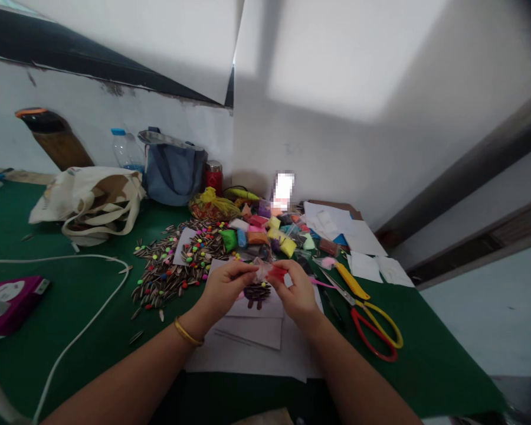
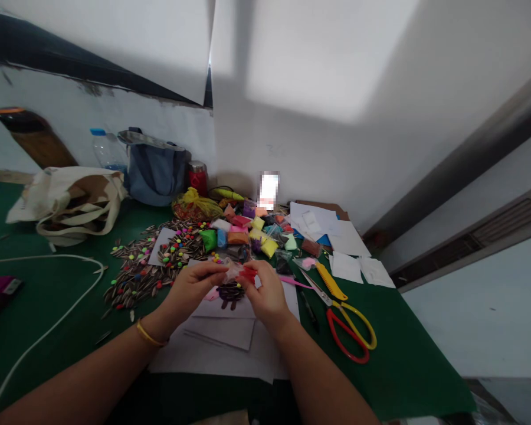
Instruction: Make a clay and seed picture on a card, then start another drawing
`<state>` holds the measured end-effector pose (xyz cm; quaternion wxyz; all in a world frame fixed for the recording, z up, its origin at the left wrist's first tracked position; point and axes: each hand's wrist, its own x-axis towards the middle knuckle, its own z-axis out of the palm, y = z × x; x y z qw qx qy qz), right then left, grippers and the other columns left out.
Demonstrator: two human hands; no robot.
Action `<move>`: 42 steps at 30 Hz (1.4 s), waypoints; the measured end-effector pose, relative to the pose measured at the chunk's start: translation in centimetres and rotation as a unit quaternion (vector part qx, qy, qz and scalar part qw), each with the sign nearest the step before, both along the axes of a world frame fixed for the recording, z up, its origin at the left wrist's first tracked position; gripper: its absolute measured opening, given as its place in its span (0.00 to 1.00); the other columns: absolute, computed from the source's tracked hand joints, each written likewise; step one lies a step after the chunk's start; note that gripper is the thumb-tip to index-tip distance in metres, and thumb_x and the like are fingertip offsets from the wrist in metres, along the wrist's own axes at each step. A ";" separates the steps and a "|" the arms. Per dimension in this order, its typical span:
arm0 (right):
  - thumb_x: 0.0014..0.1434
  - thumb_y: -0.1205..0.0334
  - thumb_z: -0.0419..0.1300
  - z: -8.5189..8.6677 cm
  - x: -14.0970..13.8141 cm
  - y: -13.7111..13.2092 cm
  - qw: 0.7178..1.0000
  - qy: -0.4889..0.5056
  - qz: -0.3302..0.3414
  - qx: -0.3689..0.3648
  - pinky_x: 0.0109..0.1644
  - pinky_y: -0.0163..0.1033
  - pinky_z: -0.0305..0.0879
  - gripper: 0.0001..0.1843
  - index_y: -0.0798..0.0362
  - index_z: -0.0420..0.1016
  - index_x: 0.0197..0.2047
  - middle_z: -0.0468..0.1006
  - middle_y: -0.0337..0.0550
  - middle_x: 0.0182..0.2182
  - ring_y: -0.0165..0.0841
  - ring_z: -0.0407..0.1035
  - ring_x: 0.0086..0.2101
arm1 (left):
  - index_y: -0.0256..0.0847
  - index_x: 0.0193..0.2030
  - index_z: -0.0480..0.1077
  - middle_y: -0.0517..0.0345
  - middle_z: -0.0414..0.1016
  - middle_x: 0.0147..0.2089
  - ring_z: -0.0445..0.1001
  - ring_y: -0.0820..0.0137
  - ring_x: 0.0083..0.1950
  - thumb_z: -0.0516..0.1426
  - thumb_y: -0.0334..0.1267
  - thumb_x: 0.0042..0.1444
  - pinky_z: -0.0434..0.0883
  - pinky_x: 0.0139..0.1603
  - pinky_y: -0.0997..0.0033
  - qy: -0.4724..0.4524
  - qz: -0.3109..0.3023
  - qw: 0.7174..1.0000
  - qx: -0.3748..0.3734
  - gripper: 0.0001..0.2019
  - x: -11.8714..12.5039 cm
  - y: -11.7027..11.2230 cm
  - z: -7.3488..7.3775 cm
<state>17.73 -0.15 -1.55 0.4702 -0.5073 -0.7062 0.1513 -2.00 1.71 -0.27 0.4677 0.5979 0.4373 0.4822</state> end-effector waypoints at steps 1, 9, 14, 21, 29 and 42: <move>0.61 0.50 0.61 0.1 0.0 0.0 1.000 0.003 -0.001 -0.005 0.47 0.43 0.68 0.14 0.50 0.74 0.45 0.77 0.44 0.40 0.38 0.72 0.41 | 0.42 0.36 0.81 0.55 0.80 0.34 0.76 0.66 0.37 0.64 0.39 0.50 0.73 0.39 0.68 -0.009 0.005 1.000 0.003 0.07 0.1 -0.1 0.1; 0.64 0.48 0.58 0.3 0.1 -0.2 0.999 0.013 0.029 0.041 0.47 0.44 0.68 0.15 0.50 0.73 0.46 0.76 0.46 0.40 0.39 0.71 0.42 | 0.37 0.32 0.76 0.58 0.76 0.26 0.69 0.75 0.24 0.67 0.43 0.48 0.65 0.23 0.77 -0.152 0.021 0.981 -0.116 0.11 0.3 -0.3 1.0; 0.66 0.48 0.53 1.0 -0.3 -0.8 0.994 0.052 0.057 0.076 0.48 0.45 0.68 0.16 0.49 0.73 0.46 0.75 0.46 0.41 0.39 0.70 0.43 | 0.37 0.31 0.70 0.63 0.68 0.27 0.64 0.81 0.23 0.66 0.45 0.50 0.56 0.17 0.84 -0.280 -0.088 0.916 -0.273 0.14 0.2 -0.2 1.1; 0.68 0.41 0.45 2.0 -1.5 -1.3 0.992 0.007 0.117 0.051 0.57 0.49 0.64 0.25 0.48 0.72 0.53 0.72 0.49 0.50 0.40 0.67 0.52 | 0.33 0.36 0.73 0.57 0.67 0.28 0.65 0.79 0.25 0.59 0.50 0.59 0.51 0.15 0.86 -0.286 -0.259 0.827 -0.409 0.18 0.7 -1.9 1.8; 0.66 0.51 0.54 4.2 -1.4 -2.0 0.995 -0.065 0.066 0.028 0.59 0.49 0.60 0.17 0.50 0.70 0.52 0.71 0.50 0.51 0.41 0.63 0.54 | 0.36 0.31 0.70 0.63 0.65 0.25 0.63 0.82 0.22 0.62 0.42 0.58 0.60 0.20 0.86 -0.396 -0.186 0.812 -0.385 0.12 0.5 -1.4 1.6; 0.58 0.49 0.64 5.1 -3.4 -3.1 0.994 -0.083 0.057 -0.033 0.42 0.40 0.62 0.14 0.51 0.71 0.36 0.74 0.41 0.34 0.37 0.68 0.38 | 0.38 0.28 0.67 0.64 0.65 0.24 0.62 0.77 0.23 0.62 0.48 0.57 0.63 0.24 0.78 -0.347 -0.172 0.895 -0.220 0.16 1.2 -1.7 1.0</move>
